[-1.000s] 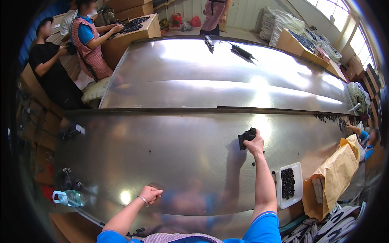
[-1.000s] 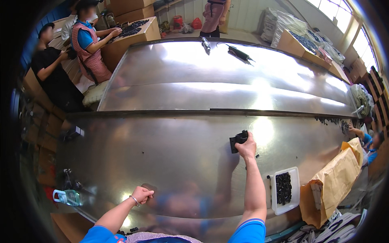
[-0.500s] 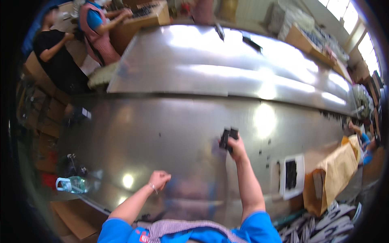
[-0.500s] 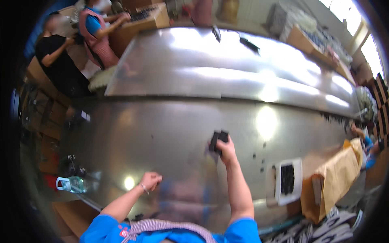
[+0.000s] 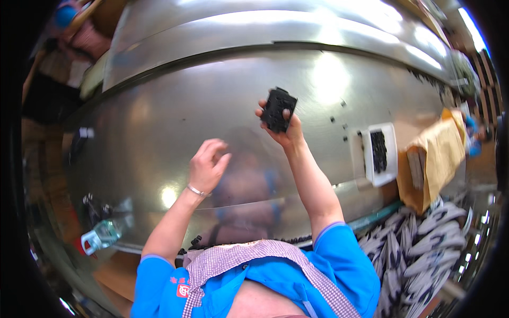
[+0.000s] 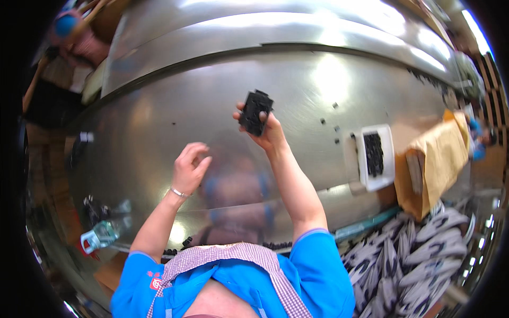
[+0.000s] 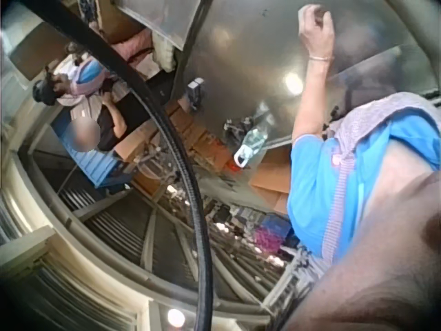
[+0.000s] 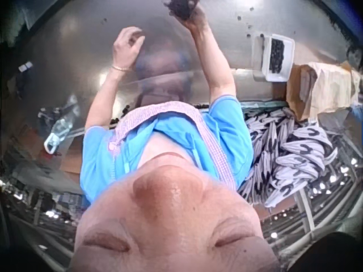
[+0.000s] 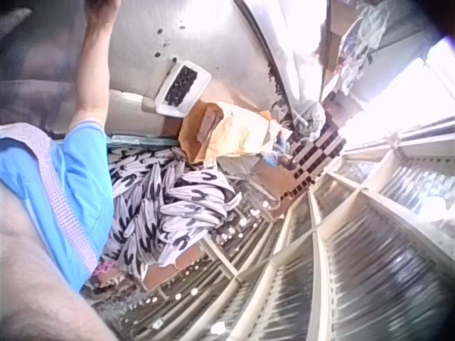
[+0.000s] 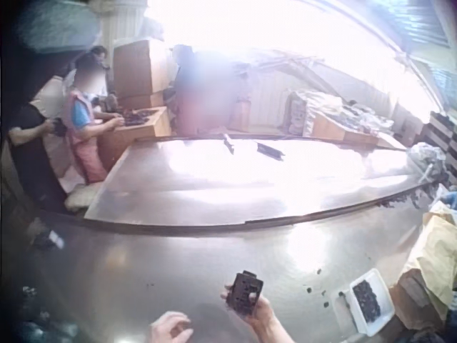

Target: The person moves a cardboard box, then works at a metal table sorting small black plastic parts. They pick up and inspect two cylindrical black components, walk around the room, and return to the table to continue sorting the small parts into a white tray.

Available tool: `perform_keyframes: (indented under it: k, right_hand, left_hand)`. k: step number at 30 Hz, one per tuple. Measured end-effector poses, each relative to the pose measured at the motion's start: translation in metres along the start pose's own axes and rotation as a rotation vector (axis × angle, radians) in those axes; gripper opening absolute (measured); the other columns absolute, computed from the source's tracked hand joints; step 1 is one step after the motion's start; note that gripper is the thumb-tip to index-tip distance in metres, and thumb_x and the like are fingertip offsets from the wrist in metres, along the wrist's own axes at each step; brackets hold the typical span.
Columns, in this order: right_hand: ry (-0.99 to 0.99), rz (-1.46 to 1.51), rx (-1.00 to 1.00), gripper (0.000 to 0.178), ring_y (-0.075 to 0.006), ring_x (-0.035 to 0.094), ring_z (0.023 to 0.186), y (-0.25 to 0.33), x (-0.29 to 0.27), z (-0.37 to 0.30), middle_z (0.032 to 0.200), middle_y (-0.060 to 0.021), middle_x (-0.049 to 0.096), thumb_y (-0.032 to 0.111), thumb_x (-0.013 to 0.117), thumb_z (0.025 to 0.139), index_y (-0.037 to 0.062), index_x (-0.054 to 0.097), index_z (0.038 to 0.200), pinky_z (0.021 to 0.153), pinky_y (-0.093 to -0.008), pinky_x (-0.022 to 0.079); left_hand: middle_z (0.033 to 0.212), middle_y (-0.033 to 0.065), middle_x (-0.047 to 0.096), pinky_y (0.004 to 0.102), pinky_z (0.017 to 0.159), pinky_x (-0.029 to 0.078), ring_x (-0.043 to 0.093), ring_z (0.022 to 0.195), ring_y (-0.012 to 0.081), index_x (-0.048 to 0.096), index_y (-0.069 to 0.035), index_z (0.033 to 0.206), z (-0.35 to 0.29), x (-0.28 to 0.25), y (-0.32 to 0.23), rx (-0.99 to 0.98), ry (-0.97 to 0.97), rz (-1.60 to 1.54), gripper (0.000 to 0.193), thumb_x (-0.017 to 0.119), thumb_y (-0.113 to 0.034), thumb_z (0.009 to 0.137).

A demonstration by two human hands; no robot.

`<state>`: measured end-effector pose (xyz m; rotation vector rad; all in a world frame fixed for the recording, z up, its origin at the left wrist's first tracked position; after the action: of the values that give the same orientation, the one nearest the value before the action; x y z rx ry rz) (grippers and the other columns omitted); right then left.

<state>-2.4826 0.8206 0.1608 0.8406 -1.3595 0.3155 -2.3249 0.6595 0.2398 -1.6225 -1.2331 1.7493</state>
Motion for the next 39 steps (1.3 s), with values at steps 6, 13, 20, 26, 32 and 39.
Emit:
perform_keyframes:
  k: [6, 13, 20, 26, 32, 39]
  right_hand:
    - [-0.41, -0.571, 0.035, 0.053, -0.0252, 0.065, 0.102, -0.04, -0.025, -0.018, 0.115, -0.0117, 0.061, 0.0, 0.064, 0.083, 0.0048, 0.045, 0.132, 0.087, -0.0383, 0.057]
    - [-0.396, -0.677, 0.13, 0.042, -0.0189, 0.064, 0.096, -0.09, -0.005, -0.049, 0.11, -0.0087, 0.062, 0.014, 0.066, 0.086, 0.0014, 0.051, 0.123, 0.077, -0.0324, 0.054]
    - [-0.516, -0.63, 0.243, 0.037, -0.0154, 0.064, 0.089, -0.118, 0.008, -0.056, 0.101, -0.0057, 0.064, 0.027, 0.064, 0.092, 0.001, 0.056, 0.119, 0.076, -0.0291, 0.053]
    - [-0.453, -0.7, 0.25, 0.034, -0.0164, 0.064, 0.084, -0.123, 0.03, -0.058, 0.099, -0.0069, 0.065, 0.021, 0.065, 0.089, -0.0025, 0.06, 0.113, 0.071, -0.0289, 0.053]
    - [-0.281, -1.032, 0.234, 0.035, -0.0178, 0.063, 0.092, -0.125, 0.056, -0.07, 0.107, -0.0084, 0.063, 0.021, 0.065, 0.09, 0.0017, 0.059, 0.118, 0.077, -0.0305, 0.051]
    - [-0.283, -1.611, 0.044, 0.044, -0.0307, 0.058, 0.107, -0.123, 0.075, -0.069, 0.115, -0.02, 0.061, 0.037, 0.052, 0.098, -0.0008, 0.06, 0.12, 0.096, -0.0387, 0.045]
  left_hand:
    - [0.136, 0.024, 0.045, 0.0422, 0.108, 0.037, 0.045, 0.128, 0.0375, 0.044, -0.002, 0.135, 0.06, 0.065, -0.03, 0.139, -0.096, -0.264, 0.071, 0.075, -0.038, 0.082]
    - [0.109, 0.018, 0.067, 0.0388, 0.088, 0.05, 0.065, 0.101, 0.0284, 0.056, -0.005, 0.121, 0.03, 0.079, 0.087, -0.364, -0.185, -0.487, 0.045, 0.064, -0.039, 0.093]
    - [0.109, 0.0085, 0.065, 0.0345, 0.083, 0.051, 0.062, 0.098, 0.0177, 0.055, -0.012, 0.127, 0.0, 0.088, 0.109, -0.587, -0.165, -0.719, 0.053, 0.058, -0.052, 0.094]
    - [0.107, 0.0026, 0.061, 0.0369, 0.075, 0.054, 0.06, 0.1, 0.0157, 0.05, -0.017, 0.131, -0.022, 0.083, 0.08, -0.529, 0.043, -1.364, 0.06, 0.071, -0.049, 0.085]
    - [0.122, 0.0066, 0.057, 0.0482, 0.086, 0.054, 0.058, 0.111, 0.0257, 0.051, -0.021, 0.133, -0.049, 0.053, 0.073, -0.478, 0.204, -1.505, 0.059, 0.077, -0.029, 0.081]
    - [0.115, 0.0067, 0.061, 0.0445, 0.085, 0.056, 0.063, 0.103, 0.0231, 0.053, -0.016, 0.128, -0.063, 0.042, 0.067, -0.395, 0.232, -1.545, 0.047, 0.071, -0.02, 0.084]
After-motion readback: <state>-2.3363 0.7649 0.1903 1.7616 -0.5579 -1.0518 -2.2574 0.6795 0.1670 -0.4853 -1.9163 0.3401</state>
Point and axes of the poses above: each hand's wrist, its own z-axis towards the middle knuckle, its own x-axis out of the palm, y = z × x, the point moved 8 cm from there along z, towards the middle knuckle
